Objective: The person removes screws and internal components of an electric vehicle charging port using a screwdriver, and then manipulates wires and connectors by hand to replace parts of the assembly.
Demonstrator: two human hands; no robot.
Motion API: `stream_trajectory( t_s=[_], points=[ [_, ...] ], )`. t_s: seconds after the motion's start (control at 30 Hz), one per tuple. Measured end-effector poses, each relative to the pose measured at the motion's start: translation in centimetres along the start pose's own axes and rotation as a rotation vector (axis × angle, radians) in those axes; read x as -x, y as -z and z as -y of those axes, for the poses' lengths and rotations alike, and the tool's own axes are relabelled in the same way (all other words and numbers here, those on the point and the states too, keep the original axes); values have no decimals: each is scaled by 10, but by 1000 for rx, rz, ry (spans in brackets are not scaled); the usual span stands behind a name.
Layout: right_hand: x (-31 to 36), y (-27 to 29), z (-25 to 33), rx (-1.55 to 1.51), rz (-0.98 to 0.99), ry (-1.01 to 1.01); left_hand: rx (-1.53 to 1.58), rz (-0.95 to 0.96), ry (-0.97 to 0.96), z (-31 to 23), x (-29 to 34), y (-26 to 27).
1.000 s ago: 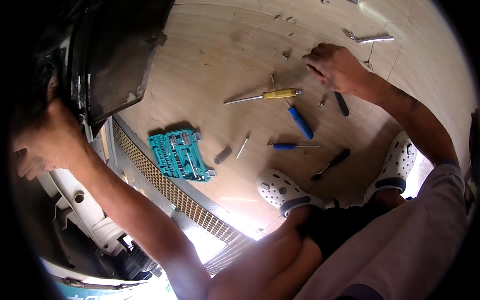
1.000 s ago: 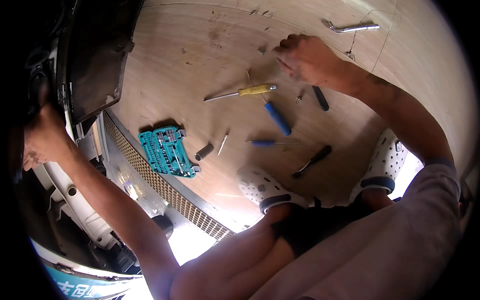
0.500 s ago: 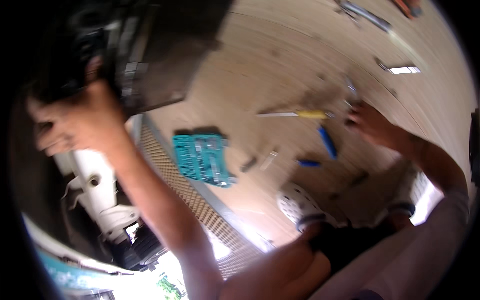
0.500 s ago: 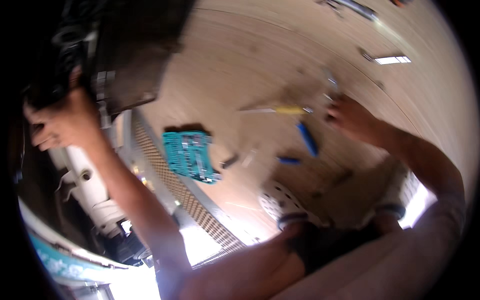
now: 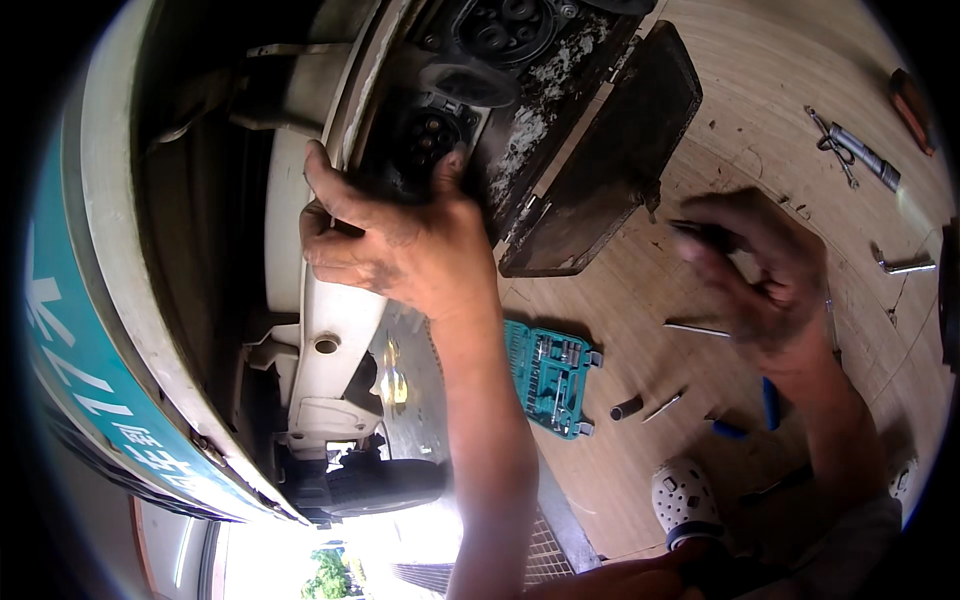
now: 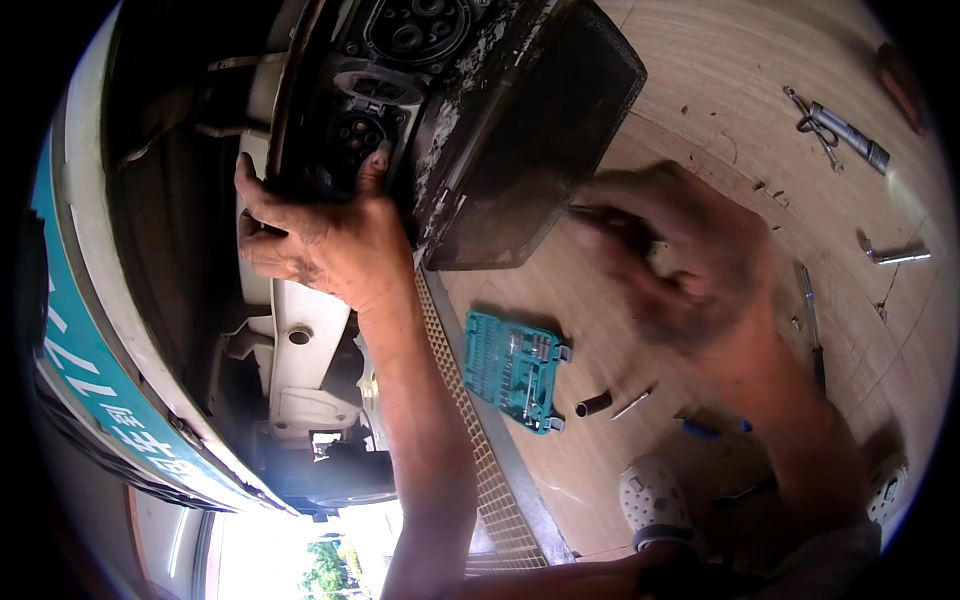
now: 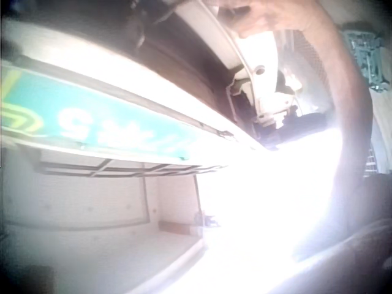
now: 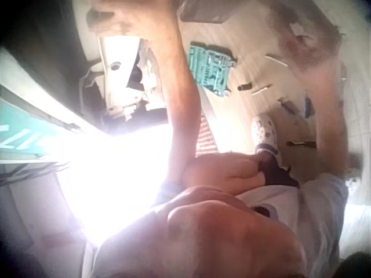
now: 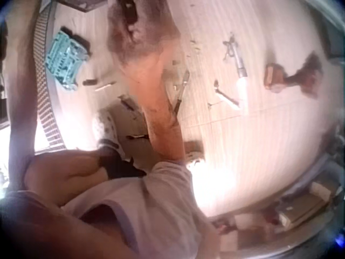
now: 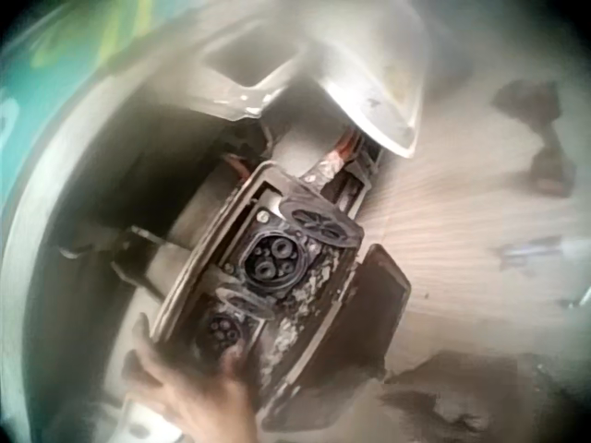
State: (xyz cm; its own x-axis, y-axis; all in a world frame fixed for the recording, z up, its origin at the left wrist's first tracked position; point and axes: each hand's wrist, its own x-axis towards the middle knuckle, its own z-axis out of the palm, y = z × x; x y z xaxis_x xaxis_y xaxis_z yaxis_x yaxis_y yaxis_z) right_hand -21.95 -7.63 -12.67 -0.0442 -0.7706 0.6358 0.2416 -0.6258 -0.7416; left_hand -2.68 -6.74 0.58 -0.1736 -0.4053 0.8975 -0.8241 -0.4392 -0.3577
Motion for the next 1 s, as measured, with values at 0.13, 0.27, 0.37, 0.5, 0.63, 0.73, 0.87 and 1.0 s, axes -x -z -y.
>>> stream_trajectory(
  t_s=[0.13, 0.27, 0.37, 0.5, 0.63, 0.73, 0.87, 1.0],
  points=[
    [-36, -55, 14, 182, -49, 41, 36, -1, 47, -8, 2, 1],
    [-57, -91, 13, 252, -97, 157, 45, -27, 27, -6, 3, -2],
    [-69, -106, 16, 220, -95, 114, 33, -52, -4, -3, 2, -2],
    [-85, -134, 17, 71, -206, 172, 12, -87, -17, 0, 3, -8],
    [-101, -149, 11, 86, -237, 57, -36, -120, -41, 4, 3, -12],
    [-105, -158, 11, 119, -290, 80, -11, -105, -40, 3, 2, -9],
    [-106, -161, 8, 195, -305, 114, 32, -87, -55, 0, 3, -6],
    [-110, -159, 13, 309, -247, 84, 37, -69, -35, 3, 3, -8]
  ],
)
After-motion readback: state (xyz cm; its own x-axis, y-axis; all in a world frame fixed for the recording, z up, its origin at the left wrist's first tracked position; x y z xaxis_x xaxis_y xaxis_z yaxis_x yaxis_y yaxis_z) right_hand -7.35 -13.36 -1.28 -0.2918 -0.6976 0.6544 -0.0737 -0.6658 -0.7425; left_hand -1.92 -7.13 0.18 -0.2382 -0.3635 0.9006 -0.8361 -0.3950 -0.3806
